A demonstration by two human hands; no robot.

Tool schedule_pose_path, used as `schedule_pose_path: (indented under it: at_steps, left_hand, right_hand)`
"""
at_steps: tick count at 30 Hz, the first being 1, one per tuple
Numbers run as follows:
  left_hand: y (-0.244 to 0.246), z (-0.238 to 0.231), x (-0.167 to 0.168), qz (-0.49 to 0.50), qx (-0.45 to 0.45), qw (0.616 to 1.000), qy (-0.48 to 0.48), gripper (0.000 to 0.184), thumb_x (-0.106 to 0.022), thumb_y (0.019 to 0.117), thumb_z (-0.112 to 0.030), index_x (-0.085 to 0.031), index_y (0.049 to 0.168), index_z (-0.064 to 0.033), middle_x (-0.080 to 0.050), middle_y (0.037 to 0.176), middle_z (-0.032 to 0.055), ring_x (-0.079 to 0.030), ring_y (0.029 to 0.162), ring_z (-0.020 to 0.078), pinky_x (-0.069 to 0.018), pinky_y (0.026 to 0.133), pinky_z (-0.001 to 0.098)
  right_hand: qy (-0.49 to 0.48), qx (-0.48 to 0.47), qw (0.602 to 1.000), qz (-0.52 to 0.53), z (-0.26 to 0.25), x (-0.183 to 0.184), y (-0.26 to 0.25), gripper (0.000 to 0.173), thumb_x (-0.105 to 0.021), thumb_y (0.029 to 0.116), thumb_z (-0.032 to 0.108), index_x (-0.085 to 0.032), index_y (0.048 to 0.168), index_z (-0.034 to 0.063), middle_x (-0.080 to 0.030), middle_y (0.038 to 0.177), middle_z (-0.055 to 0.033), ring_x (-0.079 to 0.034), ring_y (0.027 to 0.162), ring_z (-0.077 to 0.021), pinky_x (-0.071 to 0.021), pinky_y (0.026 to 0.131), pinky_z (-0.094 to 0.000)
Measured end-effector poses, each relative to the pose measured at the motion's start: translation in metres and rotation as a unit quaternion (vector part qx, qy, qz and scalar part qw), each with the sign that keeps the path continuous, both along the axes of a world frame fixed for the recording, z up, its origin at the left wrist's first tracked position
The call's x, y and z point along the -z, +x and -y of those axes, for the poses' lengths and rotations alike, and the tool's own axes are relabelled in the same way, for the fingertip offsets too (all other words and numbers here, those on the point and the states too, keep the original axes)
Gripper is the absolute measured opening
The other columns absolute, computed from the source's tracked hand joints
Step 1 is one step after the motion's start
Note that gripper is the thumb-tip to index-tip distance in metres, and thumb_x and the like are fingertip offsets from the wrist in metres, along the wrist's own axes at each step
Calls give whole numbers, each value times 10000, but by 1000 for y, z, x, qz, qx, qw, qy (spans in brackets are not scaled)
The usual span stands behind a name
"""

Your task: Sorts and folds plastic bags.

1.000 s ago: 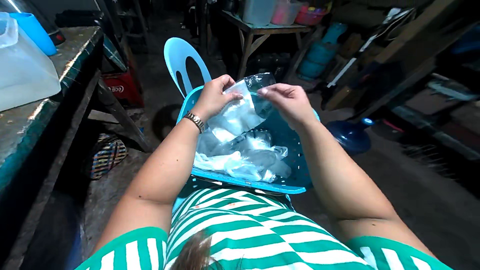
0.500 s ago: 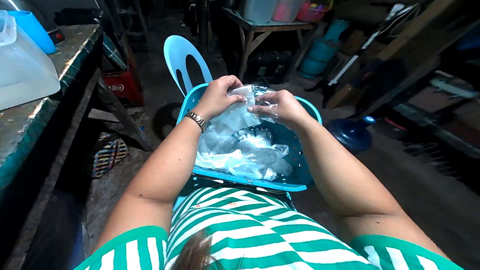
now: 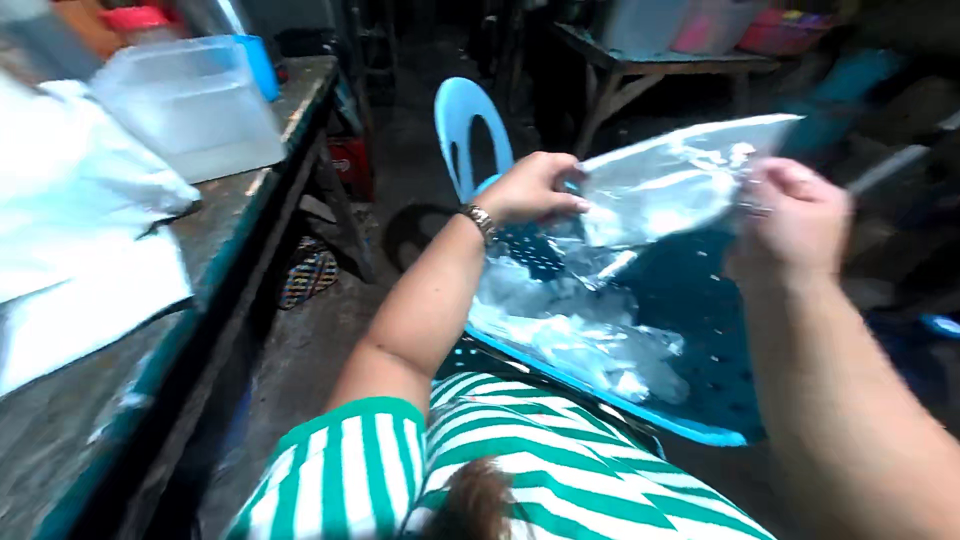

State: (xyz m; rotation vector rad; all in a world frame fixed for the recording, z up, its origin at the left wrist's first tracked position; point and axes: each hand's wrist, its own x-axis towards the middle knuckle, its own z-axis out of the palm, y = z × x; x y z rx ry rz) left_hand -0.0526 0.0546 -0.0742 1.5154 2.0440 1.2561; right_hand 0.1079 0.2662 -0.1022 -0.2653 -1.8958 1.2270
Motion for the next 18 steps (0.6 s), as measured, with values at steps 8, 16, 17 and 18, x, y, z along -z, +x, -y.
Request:
schedule_pose_path:
  at_steps: [8, 16, 17, 18]
  left_hand:
    - [4, 102, -28, 35, -159, 965, 205, 368, -594, 977, 21, -582, 1345, 17, -673, 885, 85, -560, 584, 49, -483, 515, 203]
    - [32, 251, -59, -263, -592, 494, 579, 472, -583, 987, -11, -422, 1407, 133, -597, 1131, 149, -622, 808, 134, -555, 667, 272]
    - [35, 264, -61, -287, -616, 435, 591, 504, -555, 992, 15, -352, 1431, 155, -535, 1223, 203, -606, 865, 159, -548, 694, 272]
    - [37, 274, -62, -295, -638, 387, 596, 502, -531, 991, 31, -306, 1422, 158, -484, 1223, 209, -586, 895, 166, -539, 714, 261]
  right_hand:
    - [-251, 15, 963, -99, -82, 58, 7, 170, -486, 1049, 77, -486, 1219, 86, -579, 925, 43, -609, 750, -4, -546, 682, -180]
    - [-237, -21, 960, -147, -57, 33, -32, 136, -464, 1071, 114, -542, 1176, 81, -634, 988, 15, -671, 881, -88, -591, 836, -311]
    - [-234, -30, 960, -152, -53, 31, -35, 136, -458, 1072, 109, -547, 1168, 73, -640, 1001, 2, -675, 906, -108, -591, 861, -339]
    - [-232, -33, 960, -152, -51, 30, -36, 135, -452, 1076, 111, -545, 1166, 70, -638, 1005, -2, -675, 909, -114, -590, 867, -347]
